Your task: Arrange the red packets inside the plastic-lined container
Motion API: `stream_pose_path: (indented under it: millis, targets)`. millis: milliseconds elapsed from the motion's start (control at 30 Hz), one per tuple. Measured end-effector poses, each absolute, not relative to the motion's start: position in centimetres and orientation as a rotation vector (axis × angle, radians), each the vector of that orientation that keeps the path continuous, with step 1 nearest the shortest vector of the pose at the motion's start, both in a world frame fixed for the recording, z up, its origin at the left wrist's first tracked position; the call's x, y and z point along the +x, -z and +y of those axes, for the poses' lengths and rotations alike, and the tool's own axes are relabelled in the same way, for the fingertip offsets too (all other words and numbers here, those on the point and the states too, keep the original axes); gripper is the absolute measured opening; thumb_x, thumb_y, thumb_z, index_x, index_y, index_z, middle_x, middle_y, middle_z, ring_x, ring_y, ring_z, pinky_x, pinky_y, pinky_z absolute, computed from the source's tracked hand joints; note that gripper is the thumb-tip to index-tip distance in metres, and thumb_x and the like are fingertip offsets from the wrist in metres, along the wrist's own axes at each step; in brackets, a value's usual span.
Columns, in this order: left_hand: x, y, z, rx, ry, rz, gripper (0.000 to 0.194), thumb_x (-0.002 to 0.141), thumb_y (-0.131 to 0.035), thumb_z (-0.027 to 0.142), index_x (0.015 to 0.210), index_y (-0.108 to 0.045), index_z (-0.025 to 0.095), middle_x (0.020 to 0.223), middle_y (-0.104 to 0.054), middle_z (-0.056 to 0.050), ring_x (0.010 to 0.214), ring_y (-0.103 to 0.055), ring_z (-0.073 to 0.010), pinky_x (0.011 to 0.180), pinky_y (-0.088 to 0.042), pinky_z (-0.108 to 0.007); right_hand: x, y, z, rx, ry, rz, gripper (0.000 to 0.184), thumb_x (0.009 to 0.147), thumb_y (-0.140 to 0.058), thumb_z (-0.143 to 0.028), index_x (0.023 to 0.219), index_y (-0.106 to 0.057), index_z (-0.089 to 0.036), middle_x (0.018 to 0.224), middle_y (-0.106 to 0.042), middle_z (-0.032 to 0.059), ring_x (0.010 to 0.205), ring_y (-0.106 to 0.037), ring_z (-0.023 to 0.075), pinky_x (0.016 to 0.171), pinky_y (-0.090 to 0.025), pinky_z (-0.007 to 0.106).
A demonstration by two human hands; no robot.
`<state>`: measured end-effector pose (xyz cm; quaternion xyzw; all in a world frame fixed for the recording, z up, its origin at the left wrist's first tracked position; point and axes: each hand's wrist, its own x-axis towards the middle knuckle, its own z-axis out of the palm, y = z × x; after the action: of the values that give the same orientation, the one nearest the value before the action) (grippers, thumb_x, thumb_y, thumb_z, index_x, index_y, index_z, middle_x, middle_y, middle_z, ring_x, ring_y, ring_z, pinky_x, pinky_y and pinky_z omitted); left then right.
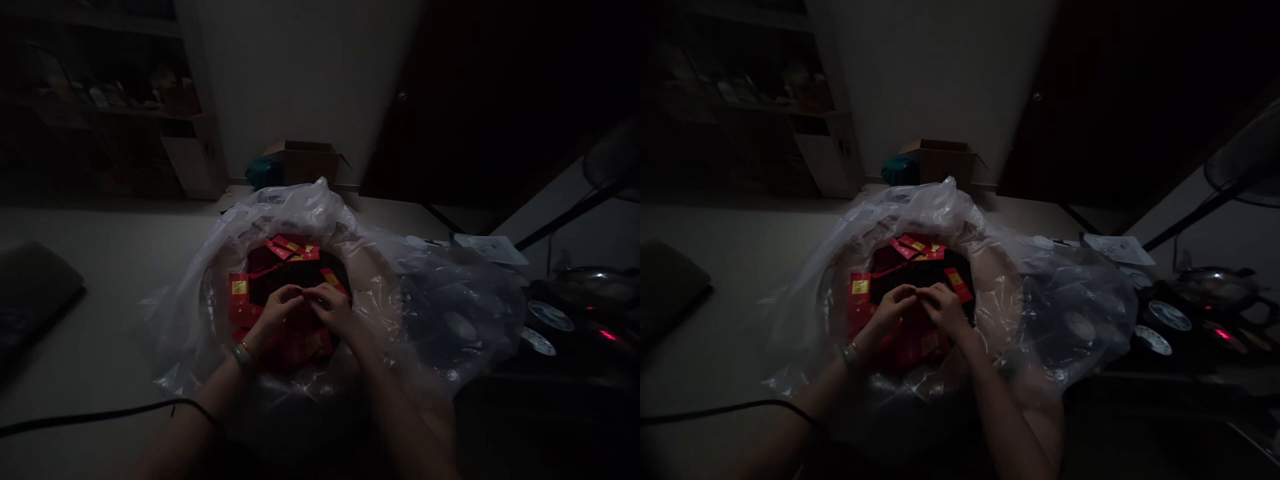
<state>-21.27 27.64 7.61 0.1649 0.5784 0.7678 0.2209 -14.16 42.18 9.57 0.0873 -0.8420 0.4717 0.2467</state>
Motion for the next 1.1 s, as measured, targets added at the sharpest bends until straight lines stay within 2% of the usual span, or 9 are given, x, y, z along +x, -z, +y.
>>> stream_pose_path:
  millis: [100, 200, 300, 467, 533, 667, 833, 933, 1100]
  targets:
    - [-21.4, -7.8, 27.2, 0.56, -2.021, 1.601, 0.037, 0.056, -0.081, 0.03, 0.088, -0.068, 0.017, 0.087, -0.071, -0.004, 0.084, -0.064, -0.0194, 0.074, -0.049, -0.026, -14.2, -9.4, 42.1, 0.224, -1.221, -2.429, 0.025, 0.075, -0.061, -0.02, 0.1, -0.063, -0.02, 0.089, -0.063, 0.0048, 0.081, -0.06, 0.0178, 0.071, -0.047, 0.03]
    - [-21.3, -7.9, 27.0, 0.551, -1.98, 1.607, 0.038, 0.056, -0.081, 0.03, 0.089, -0.069, 0.016, 0.088, -0.071, -0.004, 0.084, -0.064, -0.0194, 0.073, -0.049, -0.025, -14.5, -9.5, 42.1, 0.139, -1.216, -2.499, 0.019, 0.072, -0.063, -0.019, 0.091, -0.062, -0.018, 0.084, -0.062, 0.0039, 0.077, -0.059, 0.0174, 0.068, -0.046, 0.029]
    - [-21.2, -7.9, 27.1, 0.456, -1.968, 1.618, 0.034, 0.058, -0.08, 0.038, 0.08, -0.07, 0.013, 0.077, -0.071, -0.004, 0.071, -0.063, -0.0176, 0.064, -0.048, -0.024, -14.8, -9.8, 42.4, 0.108, -1.24, -2.494, 0.003, 0.076, -0.061, -0.02, 0.076, -0.063, -0.018, 0.076, -0.062, 0.0026, 0.073, -0.058, 0.0161, 0.068, -0.045, 0.028]
    - [-21.2, -7.8, 27.5, 0.235, -2.029, 1.568, 0.042, 0.051, -0.081, 0.048, 0.068, -0.069, 0.012, 0.059, -0.066, -0.002, 0.054, -0.058, -0.0137, 0.052, -0.045, -0.022, -15.5, -10.1, 42.5, -0.043, -1.434, -2.395, 0.007, 0.073, -0.064, -0.025, 0.072, -0.067, -0.018, 0.076, -0.067, 0.003, 0.075, -0.06, 0.0165, 0.071, -0.045, 0.028]
    - [-21.4, -7.7, 27.7, 0.185, -2.063, 1.557, 0.042, 0.049, -0.082, 0.047, 0.068, -0.069, 0.012, 0.059, -0.066, -0.001, 0.053, -0.058, -0.0129, 0.052, -0.045, -0.022, -15.8, -9.8, 42.3, -0.158, -1.561, -2.32, 0.013, 0.07, -0.066, -0.027, 0.08, -0.068, -0.018, 0.072, -0.066, 0.0014, 0.072, -0.06, 0.0161, 0.069, -0.045, 0.027]
    - [-21.6, -7.2, 27.7, 0.218, -2.048, 1.54, 0.041, 0.051, -0.083, 0.043, 0.073, -0.069, 0.012, 0.065, -0.068, -0.002, 0.057, -0.06, -0.013, 0.055, -0.045, -0.022, -16.8, -8.9, 41.9, -0.312, -1.78, -2.168, 0.044, 0.065, -0.068, -0.028, 0.107, -0.062, -0.017, 0.063, -0.06, -0.0044, 0.06, -0.057, 0.0137, 0.061, -0.045, 0.025]
    - [-21.3, -6.6, 27.6, 0.197, -1.822, 1.412, 0.043, 0.05, -0.085, 0.034, 0.081, -0.069, 0.009, 0.07, -0.071, -0.007, 0.059, -0.065, -0.0186, 0.059, -0.05, -0.028, -17.7, -7.4, 42.7, -0.376, -1.818, -2.204, 0.04, 0.069, -0.063, -0.033, 0.104, -0.062, -0.016, 0.062, -0.059, -0.0037, 0.057, -0.055, 0.0131, 0.059, -0.044, 0.025]
    - [-21.2, -6.9, 27.6, 0.122, -1.862, 1.389, 0.039, 0.051, -0.085, 0.029, 0.081, -0.069, 0.01, 0.071, -0.071, -0.008, 0.061, -0.066, -0.0193, 0.061, -0.052, -0.029, -17.4, -6.8, 44.2, -0.467, -1.585, -2.412, 0.036, 0.077, -0.056, -0.032, 0.11, -0.06, -0.017, 0.078, -0.065, 0.0018, 0.072, -0.061, 0.0166, 0.068, -0.047, 0.028]
    - [-21.6, -7.6, 27.4, 0.066, -1.897, 1.336, 0.031, 0.058, -0.081, 0.025, 0.081, -0.067, 0.01, 0.071, -0.071, -0.008, 0.062, -0.066, -0.019, 0.059, -0.054, -0.029, -15.9, -5.9, 45.5, -0.605, -0.65, -2.999, 0.05, 0.071, -0.068, -0.029, 0.119, -0.055, -0.019, 0.115, -0.059, 0.0136, 0.109, -0.055, 0.0287, 0.088, -0.042, 0.038]
